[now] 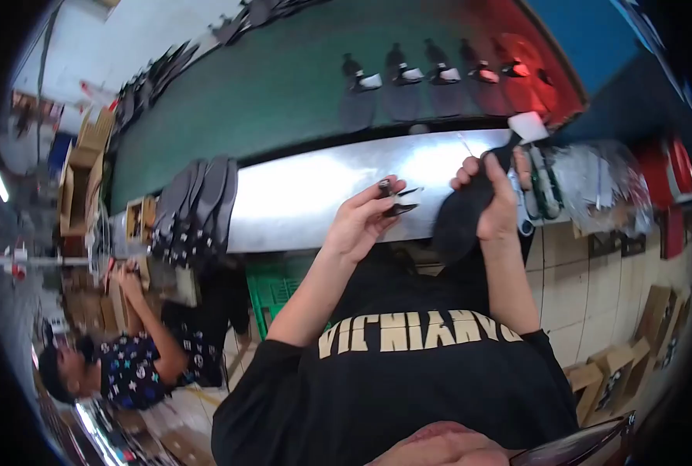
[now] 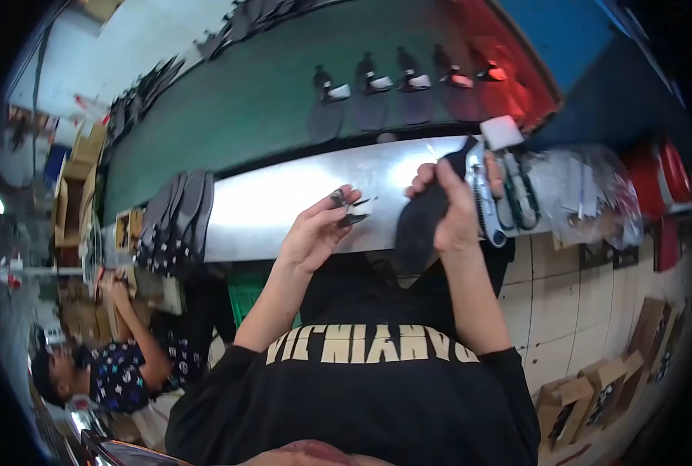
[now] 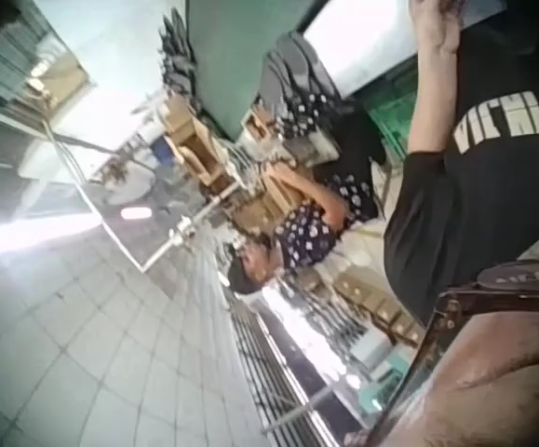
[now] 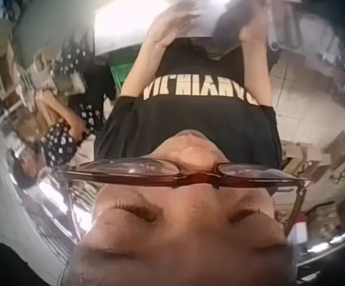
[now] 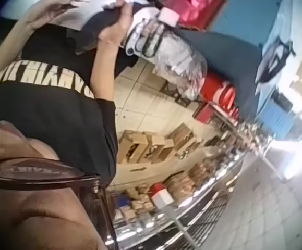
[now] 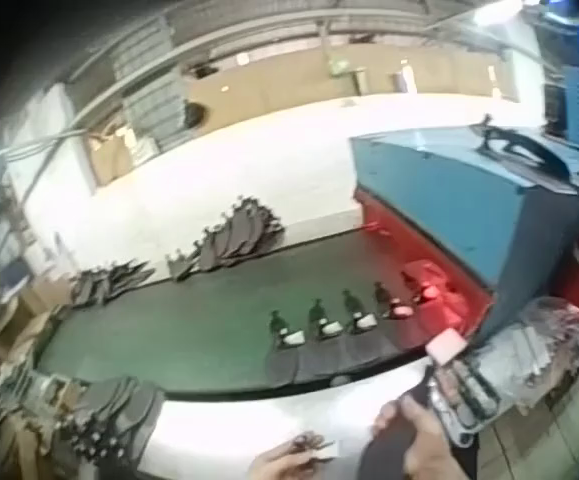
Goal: The person is assembling shoe components, specifically attaching small buckles or decorative elements to shoe soles and upper straps.
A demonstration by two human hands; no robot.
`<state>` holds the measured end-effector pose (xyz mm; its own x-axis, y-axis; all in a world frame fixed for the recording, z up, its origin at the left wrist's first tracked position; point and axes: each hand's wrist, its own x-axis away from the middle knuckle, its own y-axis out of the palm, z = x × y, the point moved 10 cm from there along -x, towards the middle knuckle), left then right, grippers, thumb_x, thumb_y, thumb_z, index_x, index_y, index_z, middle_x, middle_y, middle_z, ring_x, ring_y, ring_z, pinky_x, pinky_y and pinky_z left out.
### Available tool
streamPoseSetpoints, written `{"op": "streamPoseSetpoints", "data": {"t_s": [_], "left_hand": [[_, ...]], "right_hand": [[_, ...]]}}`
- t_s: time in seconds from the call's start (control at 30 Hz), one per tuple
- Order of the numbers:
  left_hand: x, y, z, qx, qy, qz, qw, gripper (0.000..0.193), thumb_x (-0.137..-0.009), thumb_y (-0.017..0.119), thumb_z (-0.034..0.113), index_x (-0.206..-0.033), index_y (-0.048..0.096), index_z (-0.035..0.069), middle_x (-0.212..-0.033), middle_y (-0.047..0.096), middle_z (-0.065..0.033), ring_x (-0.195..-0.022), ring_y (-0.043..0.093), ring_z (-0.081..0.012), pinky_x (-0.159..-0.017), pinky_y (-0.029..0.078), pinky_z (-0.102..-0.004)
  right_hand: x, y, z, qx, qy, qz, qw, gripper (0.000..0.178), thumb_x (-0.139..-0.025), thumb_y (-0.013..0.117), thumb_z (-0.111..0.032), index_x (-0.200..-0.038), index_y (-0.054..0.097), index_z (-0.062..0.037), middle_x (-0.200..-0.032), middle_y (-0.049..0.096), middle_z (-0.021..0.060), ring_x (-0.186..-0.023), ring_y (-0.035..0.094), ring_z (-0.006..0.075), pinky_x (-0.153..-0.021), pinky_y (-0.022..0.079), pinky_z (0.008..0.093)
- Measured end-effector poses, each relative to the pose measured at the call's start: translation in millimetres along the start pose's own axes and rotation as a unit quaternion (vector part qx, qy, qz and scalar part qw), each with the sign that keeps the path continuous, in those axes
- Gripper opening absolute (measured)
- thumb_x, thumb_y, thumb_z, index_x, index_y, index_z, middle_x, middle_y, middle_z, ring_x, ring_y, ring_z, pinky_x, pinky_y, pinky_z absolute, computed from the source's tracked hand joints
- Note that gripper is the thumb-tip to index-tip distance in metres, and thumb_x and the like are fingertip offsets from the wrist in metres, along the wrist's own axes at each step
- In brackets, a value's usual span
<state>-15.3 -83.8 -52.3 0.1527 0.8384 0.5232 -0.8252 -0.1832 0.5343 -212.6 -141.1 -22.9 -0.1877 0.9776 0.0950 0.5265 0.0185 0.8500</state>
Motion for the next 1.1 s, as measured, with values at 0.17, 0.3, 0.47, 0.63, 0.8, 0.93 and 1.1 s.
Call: {"op": "streamPoseSetpoints", "data": {"t_s": [0.17, 0.3, 0.47, 0.63, 0.8, 0.93, 1.1], "left_hand": [[-2, -18, 35, 0.001, 0.043, -0.04, 0.998, 0.045, -0.083, 0.056, -0.005, -0.128, 0.058, 0.001, -0.127, 0.061, -0.011, -0.101, 0.065, -0.014, -0.085, 0.056, -0.0241], [3, -15, 15, 0.024, 0.032, -0.017, 0.999, 0.045, -0.082, 0.058, -0.008, -0.126, 0.059, 0.002, -0.121, 0.063, -0.008, -0.099, 0.065, -0.0135, -0.083, 0.057, -0.024], [0, -24, 15, 0.035, 0.031, -0.008, 0.999, 0.039, -0.086, 0.062, -0.002, -0.124, 0.061, 0.004, -0.118, 0.064, -0.0066, -0.096, 0.066, -0.0138, -0.08, 0.058, -0.0262], [7, -22, 16, 0.038, 0.047, -0.02, 0.998, 0.034, -0.088, 0.067, 0.004, -0.122, 0.063, 0.004, -0.111, 0.067, -0.0064, -0.09, 0.066, -0.0126, -0.075, 0.059, -0.0266], [20, -12, 28, -0.045, 0.105, -0.12, 0.986, 0.032, -0.085, 0.067, -0.001, -0.117, 0.066, 0.002, -0.108, 0.068, -0.0071, -0.09, 0.067, -0.0135, -0.076, 0.059, -0.0279], [22, -9, 34, -0.06, 0.131, -0.098, 0.985, 0.035, -0.083, 0.068, -0.002, -0.118, 0.065, 0.002, -0.108, 0.068, -0.0093, -0.09, 0.067, -0.0148, -0.075, 0.059, -0.0273], [22, -7, 35, -0.051, 0.138, -0.114, 0.983, 0.033, -0.082, 0.069, -0.002, -0.115, 0.066, 0.001, -0.108, 0.068, -0.0099, -0.089, 0.068, -0.0155, -0.074, 0.059, -0.0272]], "right_hand": [[-1, -5, 59, -0.071, 0.163, 0.027, 0.984, 0.023, -0.098, 0.057, -0.03, -0.094, 0.057, -0.0065, -0.087, 0.053, 0.0083, -0.074, 0.048, 0.0162, -0.063, 0.04, 0.0282], [28, -15, 90, -0.147, 0.227, 0.002, 0.963, 0.016, -0.095, 0.061, -0.023, -0.093, 0.056, -0.0085, -0.08, 0.055, 0.0071, -0.073, 0.053, 0.0171, -0.064, 0.044, 0.0288], [34, 5, 69, 0.014, 0.098, 0.048, 0.994, 0.017, -0.089, 0.066, -0.012, -0.097, 0.052, -0.0082, -0.09, 0.055, 0.0057, -0.074, 0.052, 0.0133, -0.069, 0.044, 0.0262], [43, 45, 44, 0.321, 0.049, -0.068, 0.943, 0.027, -0.083, 0.07, -0.002, -0.104, 0.053, -0.0049, -0.097, 0.061, 0.0068, -0.085, 0.058, 0.0099, -0.076, 0.046, 0.0228], [55, 75, 22, 0.52, -0.048, -0.1, 0.847, 0.068, -0.072, 0.076, 0.001, -0.135, 0.053, -0.0052, -0.098, 0.068, 0.0077, -0.086, 0.062, 0.0106, -0.077, 0.048, 0.0237], [59, 82, 24, 0.524, -0.067, -0.109, 0.842, 0.054, -0.073, 0.075, 0.001, -0.125, 0.061, -0.0028, -0.095, 0.068, 0.0094, -0.084, 0.063, 0.0135, -0.077, 0.049, 0.0255], [63, 92, 21, 0.555, -0.132, -0.119, 0.812, 0.046, -0.073, 0.075, 0.002, -0.118, 0.065, -0.0008, -0.093, 0.068, 0.0116, -0.081, 0.064, 0.0164, -0.073, 0.049, 0.0257]]}}
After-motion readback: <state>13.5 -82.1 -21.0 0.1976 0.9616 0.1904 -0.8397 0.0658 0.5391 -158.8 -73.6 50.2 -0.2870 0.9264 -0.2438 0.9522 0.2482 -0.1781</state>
